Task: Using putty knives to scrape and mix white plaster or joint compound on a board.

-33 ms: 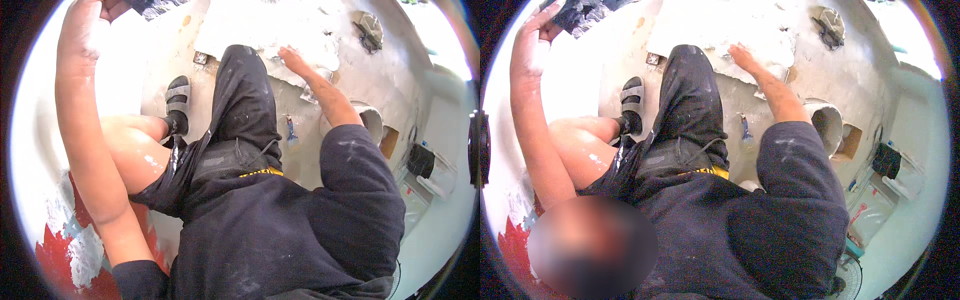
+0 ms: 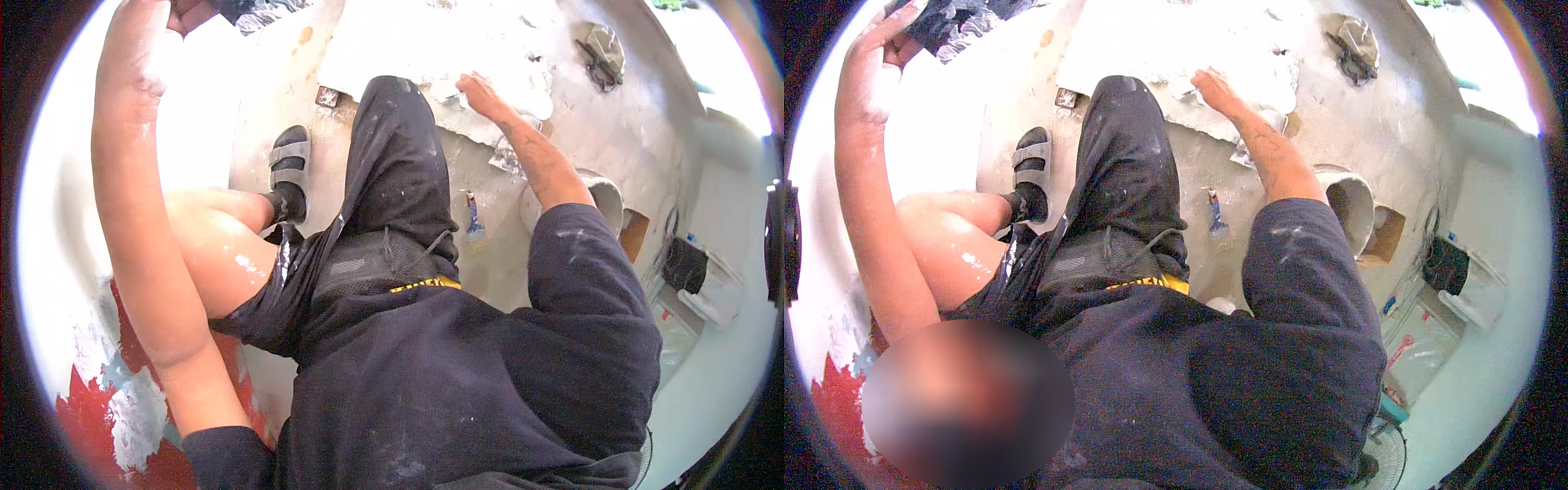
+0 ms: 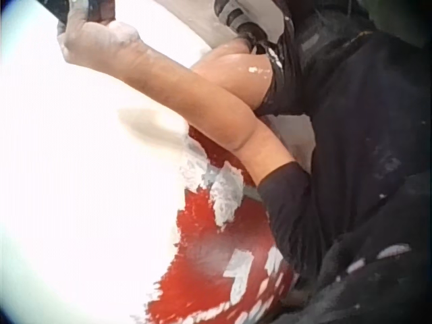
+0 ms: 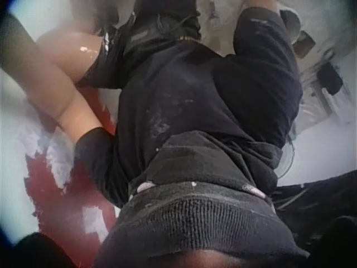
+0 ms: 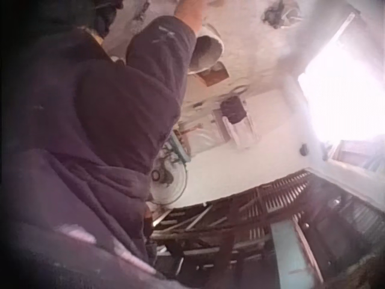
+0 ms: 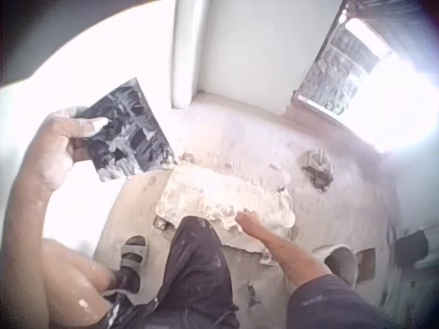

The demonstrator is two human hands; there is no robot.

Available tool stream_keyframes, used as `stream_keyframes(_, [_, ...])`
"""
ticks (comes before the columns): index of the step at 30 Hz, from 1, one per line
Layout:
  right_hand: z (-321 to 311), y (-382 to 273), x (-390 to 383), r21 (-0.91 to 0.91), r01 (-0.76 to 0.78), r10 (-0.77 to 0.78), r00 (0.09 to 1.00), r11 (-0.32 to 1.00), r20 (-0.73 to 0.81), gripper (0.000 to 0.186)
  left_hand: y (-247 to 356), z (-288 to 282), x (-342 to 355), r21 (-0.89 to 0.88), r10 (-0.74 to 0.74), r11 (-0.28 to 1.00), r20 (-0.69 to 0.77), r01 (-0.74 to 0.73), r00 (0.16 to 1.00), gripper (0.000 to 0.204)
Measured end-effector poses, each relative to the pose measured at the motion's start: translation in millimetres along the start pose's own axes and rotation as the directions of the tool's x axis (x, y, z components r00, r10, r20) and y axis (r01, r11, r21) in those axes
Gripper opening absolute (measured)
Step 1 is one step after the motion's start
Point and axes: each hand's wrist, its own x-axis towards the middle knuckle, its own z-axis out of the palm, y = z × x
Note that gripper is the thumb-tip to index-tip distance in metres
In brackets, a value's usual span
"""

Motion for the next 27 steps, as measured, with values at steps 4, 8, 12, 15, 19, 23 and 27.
stream_keyframes(4, [-0.4, 23.3, 24.2, 0.052, 0.061, -0.047, 0.970, 0.997, -0.237, 0.017, -2.0, -5.1, -0.6, 0.035, 0.004, 0.999, 0.057, -0.006, 0.998, 0.029])
stream_keyframes(8, [37.8, 1.2, 6.7, -0.211, -0.065, 0.049, 0.996, 0.975, -0.080, 0.021, -0.6, -5.4, -3.0, 0.087, 0.001, 0.996, 0.046, -0.005, 0.999, 0.028])
stream_keyframes(12, [31.2, 12.5, -2.7, -0.013, 0.122, -0.122, 0.985, 0.992, -0.123, 0.017, 5.5, -1.7, 0.6, 0.095, 0.006, 0.995, 0.048, -0.011, 0.999, 0.027])
stream_keyframes(15, [7.7, 33.7, 24.9, 0.102, -0.013, 0.019, 0.998, 0.995, -0.055, 0.013, 4.2, -1.3, 1.3, 0.082, -0.003, 0.997, 0.040, 0.000, 0.999, 0.026])
stream_keyframes(19, [18.7, 16.5, 26.9, 0.031, 0.103, -0.090, 0.955, 0.994, -0.282, 0.014, 0.0, -5.0, -0.7, 0.037, -0.026, 0.999, 0.094, 0.022, 0.995, 0.026])
stream_keyframes(23, [31.0, 7.9, -0.8, -0.186, 0.081, -0.094, 0.994, 0.979, -0.063, 0.013, 1.7, -7.5, 1.2, 0.049, -0.018, 0.999, 0.098, 0.013, 0.995, 0.026])
stream_keyframes(27, [8.5, 35.5, 21.4, 0.009, 0.081, -0.080, 0.996, 0.997, -0.045, 0.013, 2.9, -8.1, 4.1, -0.001, -0.040, 0.999, 0.084, 0.040, 0.996, 0.025])
